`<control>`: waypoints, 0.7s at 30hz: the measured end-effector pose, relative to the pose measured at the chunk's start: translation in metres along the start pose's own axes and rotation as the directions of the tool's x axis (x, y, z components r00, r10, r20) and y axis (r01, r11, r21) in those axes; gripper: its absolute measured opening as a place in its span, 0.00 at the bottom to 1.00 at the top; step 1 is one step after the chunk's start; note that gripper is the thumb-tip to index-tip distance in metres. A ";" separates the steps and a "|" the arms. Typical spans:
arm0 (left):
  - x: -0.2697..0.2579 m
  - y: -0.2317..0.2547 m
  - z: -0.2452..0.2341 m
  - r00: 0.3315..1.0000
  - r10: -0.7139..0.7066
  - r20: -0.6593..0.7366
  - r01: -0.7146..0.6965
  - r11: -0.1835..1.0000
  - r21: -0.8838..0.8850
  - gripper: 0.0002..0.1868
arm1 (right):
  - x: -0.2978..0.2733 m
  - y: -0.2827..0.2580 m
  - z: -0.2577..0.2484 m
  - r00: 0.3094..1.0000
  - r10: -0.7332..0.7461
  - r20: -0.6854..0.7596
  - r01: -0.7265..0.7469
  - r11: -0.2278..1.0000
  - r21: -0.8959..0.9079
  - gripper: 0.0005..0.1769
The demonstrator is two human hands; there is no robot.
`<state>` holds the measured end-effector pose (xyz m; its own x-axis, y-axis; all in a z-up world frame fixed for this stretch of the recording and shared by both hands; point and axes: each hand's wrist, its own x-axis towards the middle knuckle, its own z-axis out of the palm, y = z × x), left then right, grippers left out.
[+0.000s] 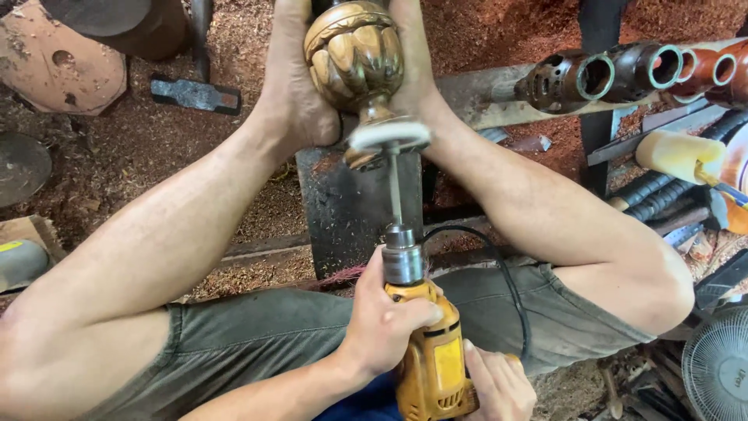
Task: Sanding and polishing ornate wooden furniture components using a drill-mounted buffing attachment.
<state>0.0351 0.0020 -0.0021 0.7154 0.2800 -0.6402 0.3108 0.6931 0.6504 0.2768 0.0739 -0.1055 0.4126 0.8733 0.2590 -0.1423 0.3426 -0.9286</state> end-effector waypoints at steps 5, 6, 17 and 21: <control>-0.001 -0.005 -0.002 0.999 0.029 -0.021 -0.028 0.999 0.022 0.23 | -0.001 -0.006 0.009 0.984 -0.160 0.082 0.173 0.967 -0.189 0.39; -0.001 -0.007 0.000 1.000 0.007 -0.004 -0.007 1.000 -0.019 0.23 | -0.001 -0.006 0.010 0.971 -0.210 0.114 0.232 0.941 -0.248 0.41; -0.006 -0.018 -0.020 0.998 0.035 -0.044 -0.039 0.994 -0.098 0.24 | 0.008 0.021 0.010 0.997 -0.016 -0.078 0.006 0.991 -0.130 0.40; -0.004 -0.027 -0.027 0.995 0.000 -0.101 -0.024 0.971 -0.238 0.26 | 0.008 0.030 0.019 0.998 0.010 -0.057 -0.022 0.974 -0.225 0.40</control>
<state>0.0063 -0.0001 -0.0283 0.6483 0.3454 -0.6785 0.1356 0.8246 0.5493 0.2589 0.0972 -0.1260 0.4617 0.8555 0.2344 0.0547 0.2363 -0.9701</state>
